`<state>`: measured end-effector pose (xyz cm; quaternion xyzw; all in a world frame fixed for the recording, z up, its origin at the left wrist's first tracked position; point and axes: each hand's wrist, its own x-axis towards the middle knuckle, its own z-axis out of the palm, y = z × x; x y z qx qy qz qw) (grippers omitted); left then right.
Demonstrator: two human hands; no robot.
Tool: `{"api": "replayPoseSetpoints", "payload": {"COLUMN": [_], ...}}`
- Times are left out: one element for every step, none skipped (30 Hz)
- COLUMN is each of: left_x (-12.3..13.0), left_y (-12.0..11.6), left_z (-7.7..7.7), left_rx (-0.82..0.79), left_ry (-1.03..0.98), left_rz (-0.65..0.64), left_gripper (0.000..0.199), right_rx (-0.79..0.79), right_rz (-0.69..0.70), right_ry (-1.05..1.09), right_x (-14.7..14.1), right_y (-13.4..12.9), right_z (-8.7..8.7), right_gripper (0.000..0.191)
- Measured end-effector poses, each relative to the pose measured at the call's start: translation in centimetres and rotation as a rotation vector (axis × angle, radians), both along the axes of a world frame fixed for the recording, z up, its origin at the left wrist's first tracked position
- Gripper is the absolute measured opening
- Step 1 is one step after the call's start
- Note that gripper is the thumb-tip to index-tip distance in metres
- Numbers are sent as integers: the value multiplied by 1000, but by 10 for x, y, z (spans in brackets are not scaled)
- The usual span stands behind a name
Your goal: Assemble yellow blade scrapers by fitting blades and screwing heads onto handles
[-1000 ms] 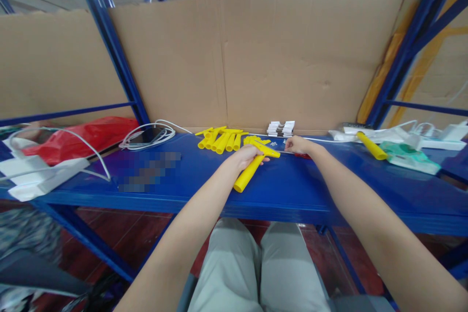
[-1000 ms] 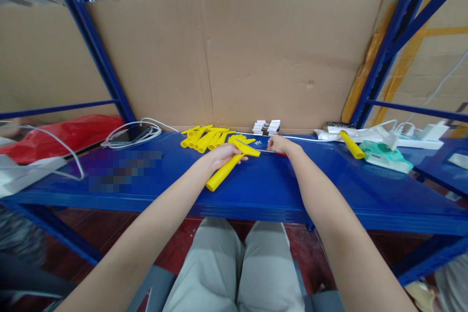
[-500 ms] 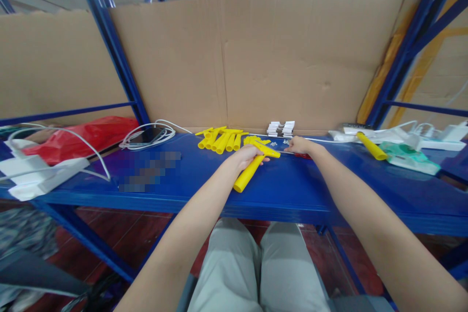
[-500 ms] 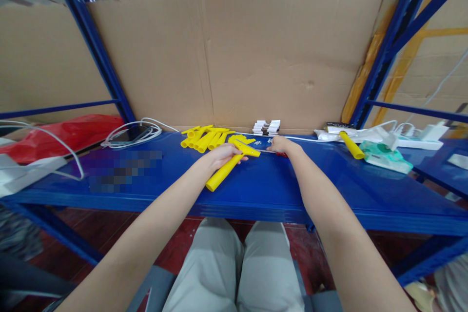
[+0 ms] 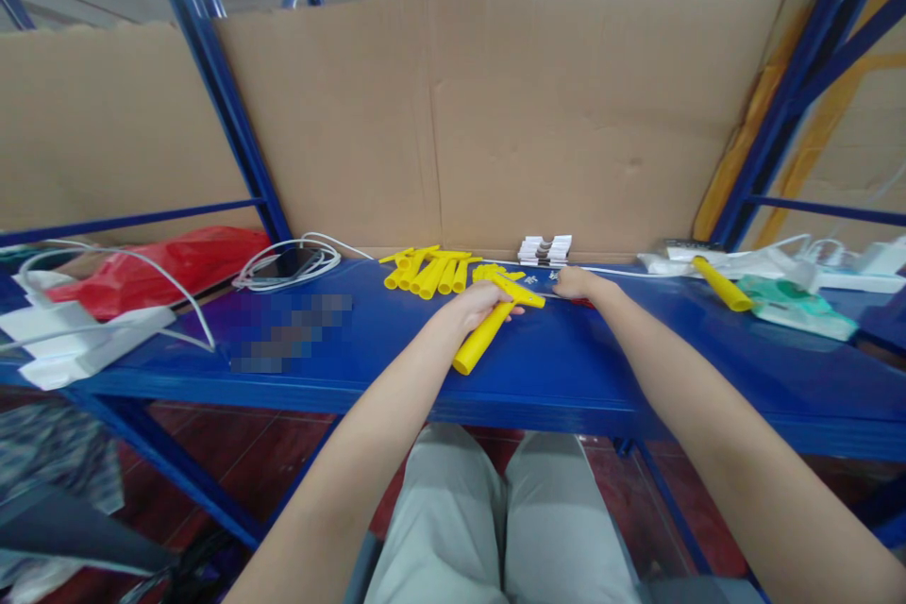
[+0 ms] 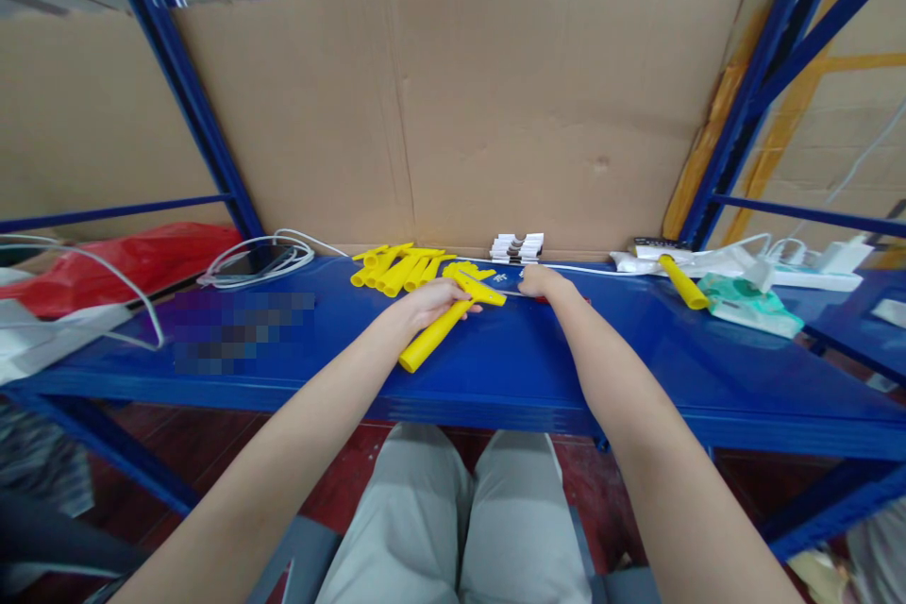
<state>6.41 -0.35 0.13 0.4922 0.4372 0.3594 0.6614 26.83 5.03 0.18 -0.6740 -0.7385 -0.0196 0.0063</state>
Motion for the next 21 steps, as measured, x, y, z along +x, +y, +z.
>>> {"api": "replayPoseSetpoints", "payload": {"left_x": [0,0,0,0,0,0,0,0,0,0,0,0,0,0,0,0,-1,-1,-1,-1,-1], "left_y": [0,0,-1,-1,-1,-1,-2,-2,-2,-2,-2,-2,-2,-2,-2,-2,-2,-3,-3,-3,-3], "left_z": [0,0,0,0,1,1,1,1,1,2,2,2,2,2,2,2,2,2,2,2,2], "left_rx": [0,-1,-1,-1,-1,-1,-2,-6,-12,-19,-28,-36,-41,-43,-42,-39,-35,-31,-28,-24,-19], "left_ry": [0,-1,-2,-3,-5,-8,-9,-9,-8,-7,-6,-7,-11,-17,-22,-24,-23,-19,-13,-7,-3], "left_rz": [1,0,0,-2,-4,-6,-8,-8,-7,-3,1,4,6,6,4,0,-4,-10,-13,-14,-13], "left_gripper": [41,42,42,43,43,43,42,42,41,41,40,40,40,41,41,41,42,42,42,42,42], "right_rx": [-3,-5,-7,-7,-8,-9,-11,-13,-16,-18,-21,-23,-25,-27,-29,-29,-29,-27,-24,-22,-17], "right_rz": [1,4,10,18,27,37,45,51,54,54,53,53,53,51,47,42,37,32,29,29,29], "right_ry": [-3,-5,-6,-4,1,10,17,21,21,18,13,12,14,17,18,16,13,6,-1,-4,-4], "right_x": [0,0,0,0,1,1,2,3,4,4,5,5,5,4,4,3,2,1,0,-1,-1], "right_y": [0,0,-1,-3,-5,-7,-9,-11,-12,-14,-14,-14,-14,-14,-14,-14,-14,-14,-14,-14,-14], "right_z": [0,1,1,2,3,4,5,6,7,8,9,9,9,9,9,9,9,9,9,9,9], "right_gripper": [36,35,35,35,34,33,32,30,29,28,26,25,25,25,26,26,27,28,28,28,28]}}
